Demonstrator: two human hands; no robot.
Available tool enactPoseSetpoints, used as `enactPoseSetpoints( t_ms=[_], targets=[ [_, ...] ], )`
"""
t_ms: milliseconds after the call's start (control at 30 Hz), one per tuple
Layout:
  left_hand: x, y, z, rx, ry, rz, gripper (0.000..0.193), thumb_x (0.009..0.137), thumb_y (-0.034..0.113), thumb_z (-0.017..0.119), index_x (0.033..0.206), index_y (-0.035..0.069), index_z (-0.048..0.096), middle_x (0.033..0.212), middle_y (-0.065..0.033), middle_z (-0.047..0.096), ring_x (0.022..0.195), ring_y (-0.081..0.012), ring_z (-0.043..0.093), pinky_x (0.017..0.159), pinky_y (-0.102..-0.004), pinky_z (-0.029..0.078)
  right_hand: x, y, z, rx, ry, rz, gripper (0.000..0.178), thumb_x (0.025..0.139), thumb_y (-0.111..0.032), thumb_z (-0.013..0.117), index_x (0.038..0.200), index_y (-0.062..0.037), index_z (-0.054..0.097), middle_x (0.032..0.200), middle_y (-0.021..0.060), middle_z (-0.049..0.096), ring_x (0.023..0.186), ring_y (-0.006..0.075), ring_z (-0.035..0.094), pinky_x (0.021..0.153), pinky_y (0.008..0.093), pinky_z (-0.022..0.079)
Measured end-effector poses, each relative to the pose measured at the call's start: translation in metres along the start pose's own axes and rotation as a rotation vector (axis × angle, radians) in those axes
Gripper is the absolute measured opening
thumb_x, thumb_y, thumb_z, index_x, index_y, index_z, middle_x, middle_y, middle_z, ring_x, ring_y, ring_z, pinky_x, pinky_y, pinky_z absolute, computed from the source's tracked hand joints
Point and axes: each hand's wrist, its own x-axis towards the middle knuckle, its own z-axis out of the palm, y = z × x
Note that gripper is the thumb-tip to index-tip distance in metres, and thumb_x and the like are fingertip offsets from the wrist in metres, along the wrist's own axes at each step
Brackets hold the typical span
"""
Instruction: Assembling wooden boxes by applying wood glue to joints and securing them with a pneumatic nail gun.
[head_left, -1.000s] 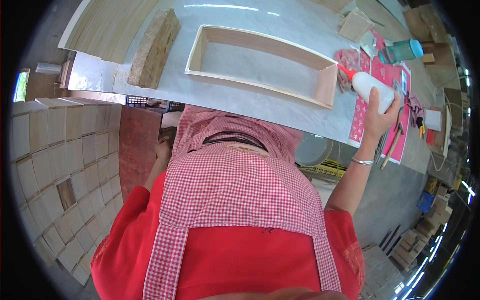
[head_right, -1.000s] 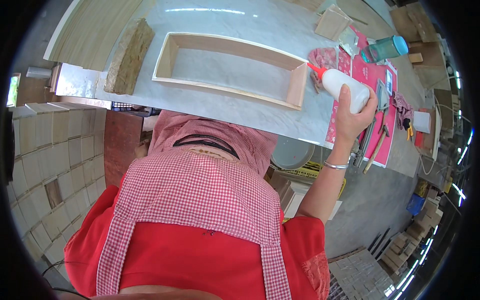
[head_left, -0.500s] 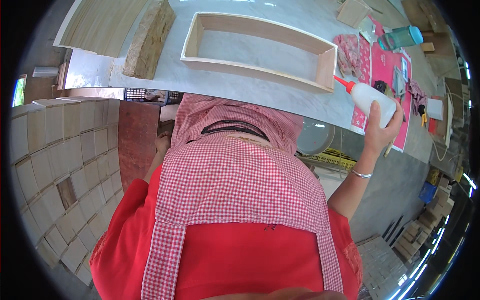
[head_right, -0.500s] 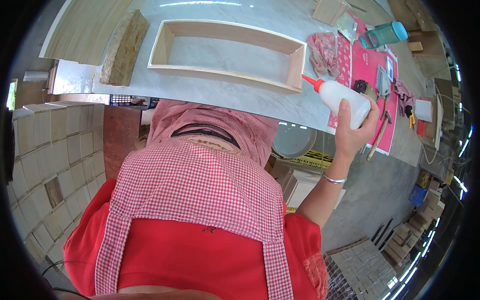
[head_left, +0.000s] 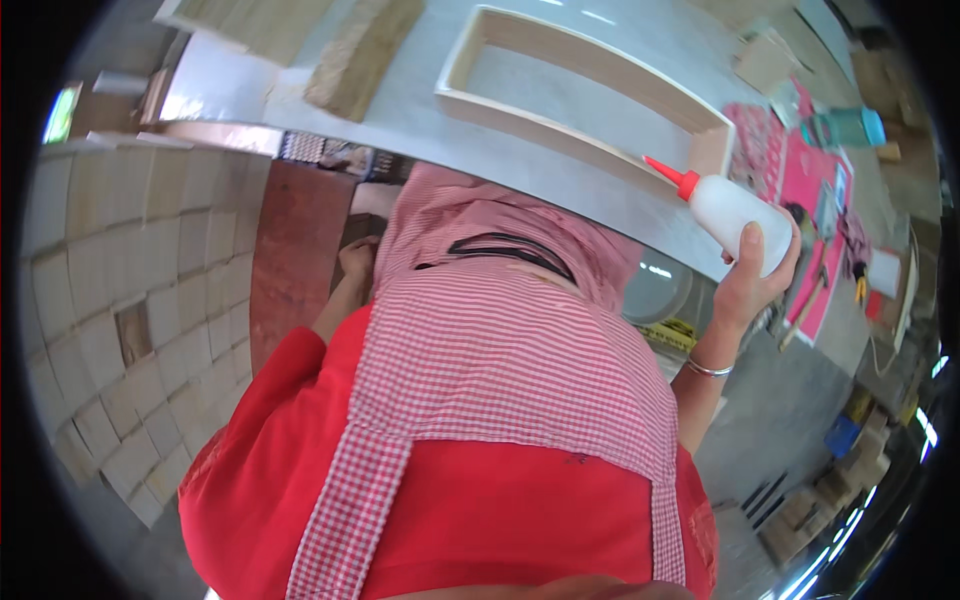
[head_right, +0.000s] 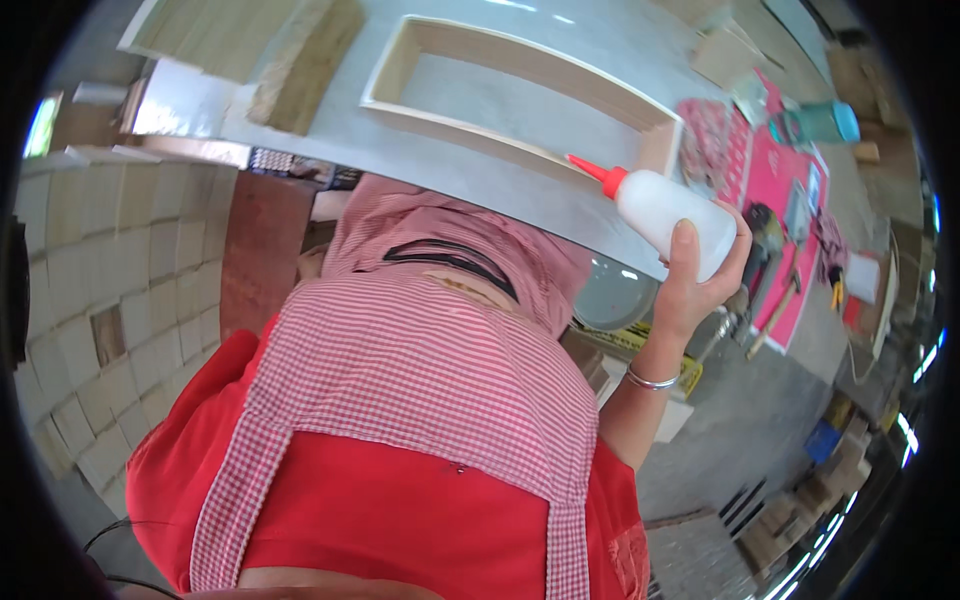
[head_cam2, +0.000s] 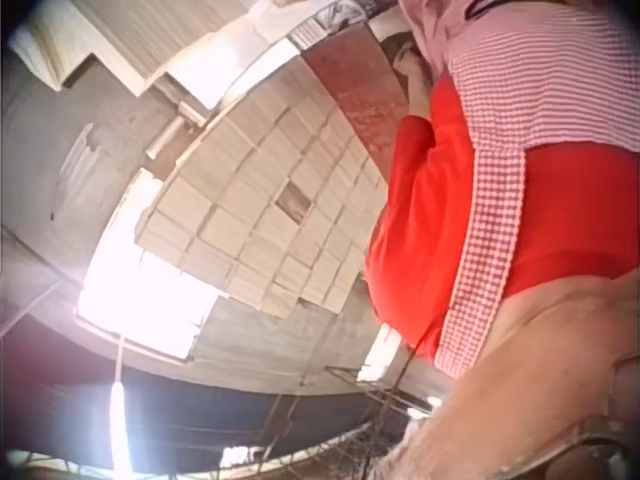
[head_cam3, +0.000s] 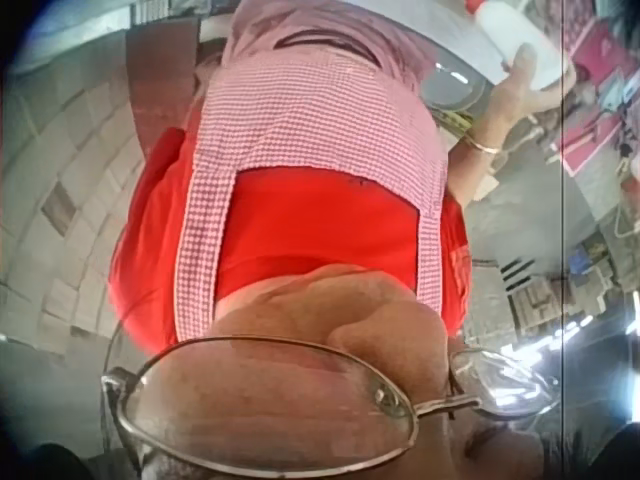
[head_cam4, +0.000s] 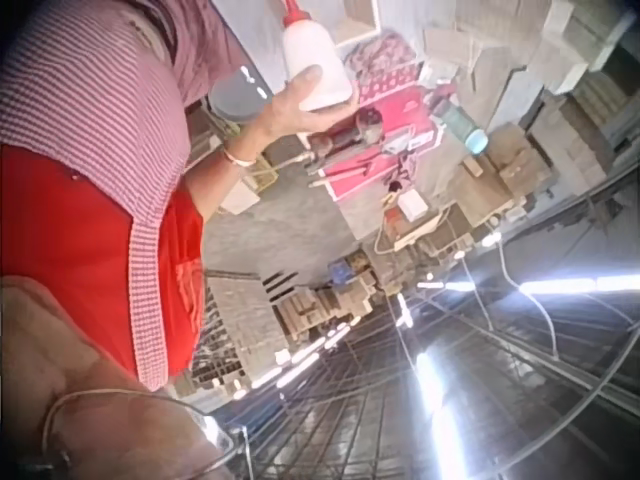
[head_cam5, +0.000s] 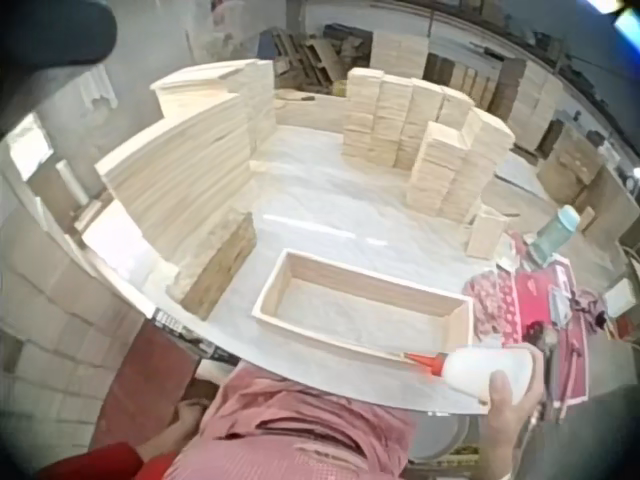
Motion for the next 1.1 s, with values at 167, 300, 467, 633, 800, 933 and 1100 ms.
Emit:
enactPoseSetpoints(
  t_ms=[167,300,467,633,800,933,1100],
  targets=[
    [0.016,-0.022,-0.002,-0.367,0.034,-0.167,0.024,0.085,-0.005,0.049,0.098,-0.005,0.069,0.071,-0.0092,0.064,0.059,-0.0164,0.059,0.051,-0.0284,0.047,-0.005,-0.014,0.090,0.038,-0.178,-0.214,0.048,0.081,-0.019,0.076,0.119,0.0002,0.053,0.107,0.0079,0.058,0.097,0.0169,0.058,0.084,0.0300,0.048],
    [0.028,-0.053,-0.020,-0.342,0.005,-0.216,0.018,0.090,0.002,0.052,0.098,0.000,0.068,0.064,-0.0047,0.058,0.052,-0.0156,0.053,0.047,-0.0291,0.043,-0.006,-0.022,0.139,0.122,-0.271,-0.276,0.047,0.082,-0.019,0.076,0.119,-0.0006,0.053,0.107,0.0080,0.058,0.095,0.0164,0.059,0.078,0.0286,0.050],
    [0.025,-0.069,-0.027,-0.201,0.008,-0.195,0.016,0.094,0.009,0.054,0.099,0.002,0.067,0.060,-0.0022,0.053,0.048,-0.0136,0.047,0.044,-0.0290,0.036,-0.006,-0.025,0.169,0.147,-0.349,-0.328,0.044,0.083,-0.019,0.075,0.118,-0.0013,0.054,0.108,0.0090,0.059,0.095,0.0166,0.060,0.075,0.0274,0.052],
    [0.020,-0.063,-0.023,-0.337,-0.022,-0.214,0.020,0.092,0.007,0.051,0.098,-0.002,0.068,0.061,-0.0063,0.057,0.044,-0.0142,0.049,0.037,-0.0290,0.033,-0.006,-0.033,0.166,0.116,-0.388,-0.316,0.045,0.083,-0.017,0.076,0.118,-0.0008,0.053,0.110,0.0091,0.059,0.099,0.0163,0.059,0.089,0.0292,0.047],
    [0.023,-0.045,-0.015,-0.243,0.061,-0.221,0.022,0.096,0.019,0.056,0.097,0.000,0.068,0.062,-0.0069,0.058,0.044,-0.0144,0.049,0.038,-0.0293,0.034,-0.003,-0.033,0.145,0.087,-0.353,-0.324,0.045,0.082,-0.017,0.077,0.117,-0.0009,0.054,0.110,0.0088,0.059,0.101,0.0166,0.058,0.089,0.0298,0.047],
    [0.027,-0.038,-0.013,-0.182,0.088,-0.247,0.025,0.096,0.024,0.058,0.098,0.001,0.068,0.062,-0.0076,0.059,0.045,-0.0143,0.049,0.039,-0.0293,0.034,-0.002,-0.028,0.121,0.013,-0.298,-0.355,0.044,0.083,-0.017,0.076,0.117,-0.0004,0.055,0.110,0.0089,0.059,0.102,0.0171,0.058,0.090,0.0303,0.047],
    [0.032,-0.033,-0.011,-0.102,0.071,-0.179,0.027,0.095,0.026,0.061,0.101,0.001,0.067,0.062,-0.0081,0.060,0.044,-0.0141,0.049,0.039,-0.0292,0.033,0.000,-0.019,0.085,-0.046,-0.214,-0.334,0.044,0.083,-0.017,0.075,0.118,0.0006,0.055,0.110,0.0089,0.059,0.101,0.0169,0.058,0.090,0.0304,0.046]
  ],
)
